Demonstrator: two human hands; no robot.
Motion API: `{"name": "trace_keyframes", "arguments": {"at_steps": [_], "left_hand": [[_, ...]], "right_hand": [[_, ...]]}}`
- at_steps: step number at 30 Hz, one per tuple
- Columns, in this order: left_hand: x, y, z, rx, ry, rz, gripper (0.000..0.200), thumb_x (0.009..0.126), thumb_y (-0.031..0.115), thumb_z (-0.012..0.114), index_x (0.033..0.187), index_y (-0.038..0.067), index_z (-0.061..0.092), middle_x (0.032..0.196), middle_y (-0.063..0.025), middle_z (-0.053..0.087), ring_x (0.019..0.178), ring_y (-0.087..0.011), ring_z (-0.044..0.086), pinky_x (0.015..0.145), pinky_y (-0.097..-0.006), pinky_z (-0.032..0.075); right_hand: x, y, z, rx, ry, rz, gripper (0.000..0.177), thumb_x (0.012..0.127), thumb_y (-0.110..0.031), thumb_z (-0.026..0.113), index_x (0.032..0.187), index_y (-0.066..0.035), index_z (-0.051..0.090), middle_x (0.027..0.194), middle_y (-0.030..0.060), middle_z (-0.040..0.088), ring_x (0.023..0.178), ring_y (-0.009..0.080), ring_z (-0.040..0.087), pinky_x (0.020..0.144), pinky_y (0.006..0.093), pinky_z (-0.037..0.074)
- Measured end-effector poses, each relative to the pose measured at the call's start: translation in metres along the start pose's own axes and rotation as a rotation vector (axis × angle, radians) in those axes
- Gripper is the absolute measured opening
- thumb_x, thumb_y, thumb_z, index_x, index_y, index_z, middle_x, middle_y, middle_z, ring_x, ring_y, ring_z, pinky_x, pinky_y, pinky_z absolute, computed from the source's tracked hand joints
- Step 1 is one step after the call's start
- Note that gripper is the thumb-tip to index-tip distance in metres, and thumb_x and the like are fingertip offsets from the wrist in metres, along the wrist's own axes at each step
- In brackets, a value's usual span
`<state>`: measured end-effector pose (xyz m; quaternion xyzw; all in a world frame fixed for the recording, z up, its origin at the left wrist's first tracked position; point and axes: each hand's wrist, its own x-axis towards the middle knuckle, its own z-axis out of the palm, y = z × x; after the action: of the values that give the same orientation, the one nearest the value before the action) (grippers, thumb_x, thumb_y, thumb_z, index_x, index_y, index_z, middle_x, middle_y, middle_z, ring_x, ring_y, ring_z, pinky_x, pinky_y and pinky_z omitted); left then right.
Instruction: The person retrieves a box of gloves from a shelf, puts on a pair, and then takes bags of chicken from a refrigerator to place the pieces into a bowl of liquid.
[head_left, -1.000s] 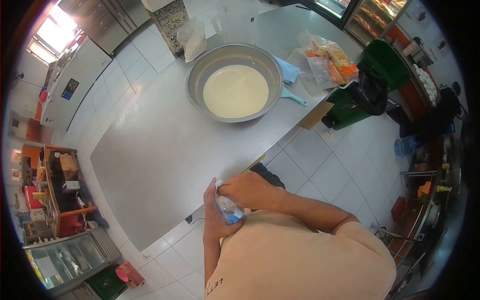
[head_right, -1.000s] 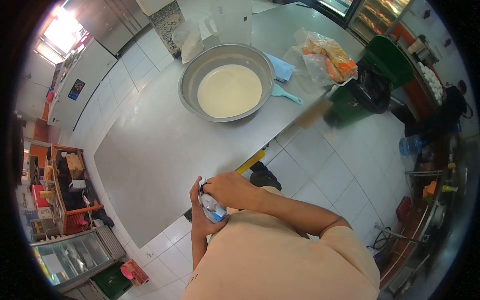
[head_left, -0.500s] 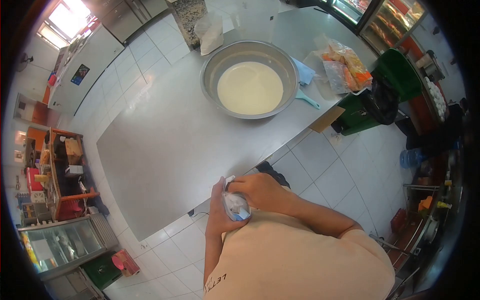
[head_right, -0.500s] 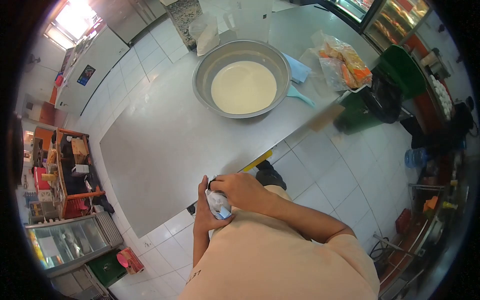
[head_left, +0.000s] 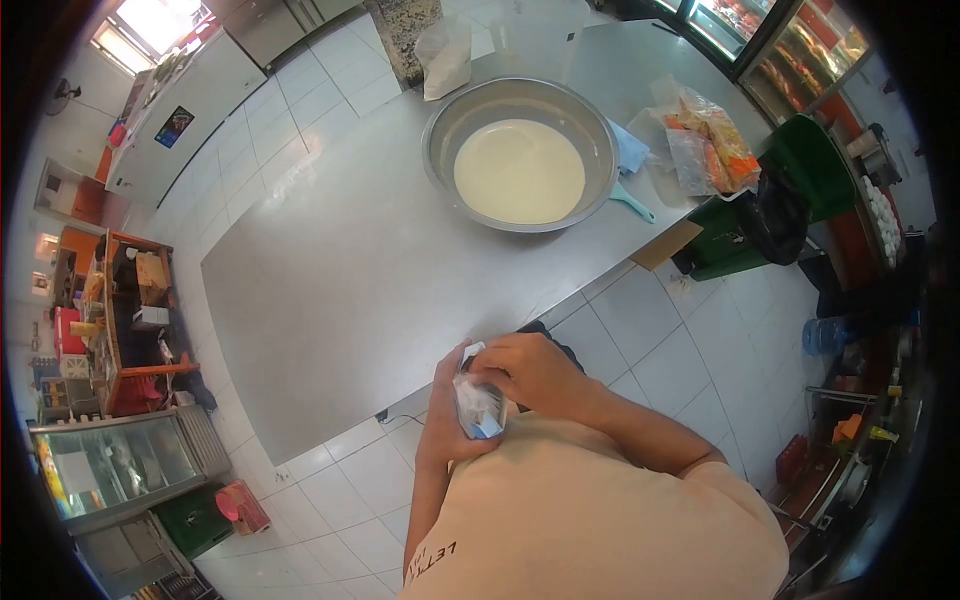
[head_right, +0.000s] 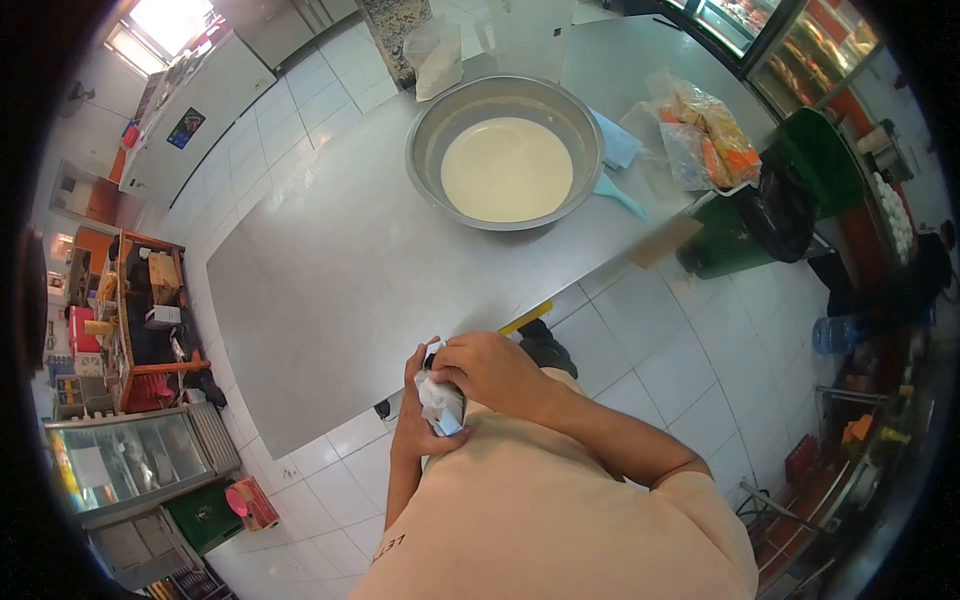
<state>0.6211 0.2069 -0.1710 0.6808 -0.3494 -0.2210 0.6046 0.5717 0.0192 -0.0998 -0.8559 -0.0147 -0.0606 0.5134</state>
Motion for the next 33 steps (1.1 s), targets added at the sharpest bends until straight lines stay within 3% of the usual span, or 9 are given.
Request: {"name": "trace_keyframes", "arguments": {"at_steps": [4,6,13,16,18,21,24,28,33], "left_hand": [[-0.006,0.000,-0.007,-0.054,-0.074,-0.082,0.122,0.049,0.022,0.082,0.151,0.000,0.019,0.150,-0.0198,0.030,0.133,-0.0343,0.043,0.109,-0.0437,0.035],[-0.001,0.009,-0.008,-0.043,-0.070,-0.087,0.119,0.047,0.022,0.085,0.145,-0.006,0.023,0.132,-0.0158,0.043,0.122,-0.0273,0.047,0.102,-0.0381,0.038],[0.003,0.015,0.000,-0.018,0.048,-0.038,0.119,0.047,0.025,0.088,0.143,-0.005,0.024,0.131,-0.0158,0.043,0.122,-0.0283,0.048,0.102,-0.0388,0.040],[0.003,0.016,0.003,0.001,0.119,-0.088,0.118,0.049,0.026,0.089,0.143,-0.004,0.025,0.131,-0.0171,0.041,0.121,-0.0307,0.048,0.101,-0.0411,0.041],[0.002,0.013,0.002,0.326,0.190,-0.043,0.120,0.050,0.029,0.091,0.144,-0.002,0.025,0.131,-0.0184,0.040,0.121,-0.0339,0.045,0.101,-0.0448,0.041],[0.005,0.010,0.009,0.468,0.305,-0.015,0.118,0.053,0.036,0.092,0.145,0.000,0.026,0.131,-0.0186,0.042,0.123,-0.0360,0.042,0.101,-0.0475,0.039],[0.005,0.003,0.006,0.586,0.298,0.039,0.117,0.057,0.037,0.089,0.149,0.003,0.025,0.128,-0.0173,0.043,0.119,-0.0348,0.045,0.099,-0.0463,0.039],[0.006,0.005,0.008,0.588,0.303,0.013,0.109,0.061,0.034,0.087,0.147,0.003,0.028,0.129,-0.0180,0.045,0.118,-0.0356,0.045,0.099,-0.0469,0.039],[0.007,-0.004,0.009,0.596,0.302,-0.037,0.104,0.061,0.030,0.087,0.145,0.004,0.031,0.135,-0.0171,0.042,0.124,-0.0372,0.040,0.103,-0.0492,0.034]], "right_hand": [[0.001,-0.004,-0.001,-0.001,0.001,-0.007,0.007,0.081,-0.010,0.067,0.086,-0.005,0.070,0.083,0.0091,0.068,0.078,0.0298,0.064,0.073,0.0400,0.051],[0.002,-0.007,-0.003,-0.094,0.029,-0.043,0.009,0.082,-0.009,0.066,0.089,-0.006,0.070,0.084,0.0086,0.068,0.078,0.0289,0.063,0.072,0.0397,0.051],[0.009,-0.024,-0.016,0.085,-0.028,0.008,0.011,0.082,-0.011,0.066,0.091,-0.006,0.068,0.083,0.0075,0.065,0.075,0.0268,0.062,0.069,0.0384,0.050],[0.009,-0.029,-0.017,0.182,-0.053,0.141,0.023,0.082,-0.013,0.069,0.104,-0.007,0.067,0.092,0.0086,0.065,0.077,0.0255,0.061,0.074,0.0376,0.050],[0.008,-0.030,-0.015,0.021,0.037,-0.087,0.036,0.083,-0.027,0.071,0.113,-0.008,0.064,0.100,0.0085,0.064,0.089,0.0259,0.058,0.079,0.0387,0.049],[0.002,-0.027,-0.010,-0.285,-0.240,-0.016,0.049,0.082,-0.040,0.072,0.117,-0.008,0.062,0.106,0.0083,0.064,0.101,0.0281,0.054,0.083,0.0410,0.047],[-0.003,-0.019,-0.002,-0.453,-0.299,0.003,0.057,0.080,-0.047,0.072,0.117,-0.006,0.062,0.113,0.0086,0.060,0.104,0.0297,0.051,0.083,0.0424,0.046],[-0.007,-0.011,0.008,-0.561,-0.302,-0.015,0.059,0.079,-0.046,0.073,0.119,-0.004,0.061,0.119,0.0089,0.056,0.108,0.0292,0.049,0.084,0.0429,0.046],[-0.013,0.003,0.028,-0.448,-0.189,-0.039,0.043,0.083,-0.031,0.070,0.121,-0.011,0.063,0.120,0.0084,0.054,0.114,0.0320,0.045,0.085,0.0448,0.048]]}}
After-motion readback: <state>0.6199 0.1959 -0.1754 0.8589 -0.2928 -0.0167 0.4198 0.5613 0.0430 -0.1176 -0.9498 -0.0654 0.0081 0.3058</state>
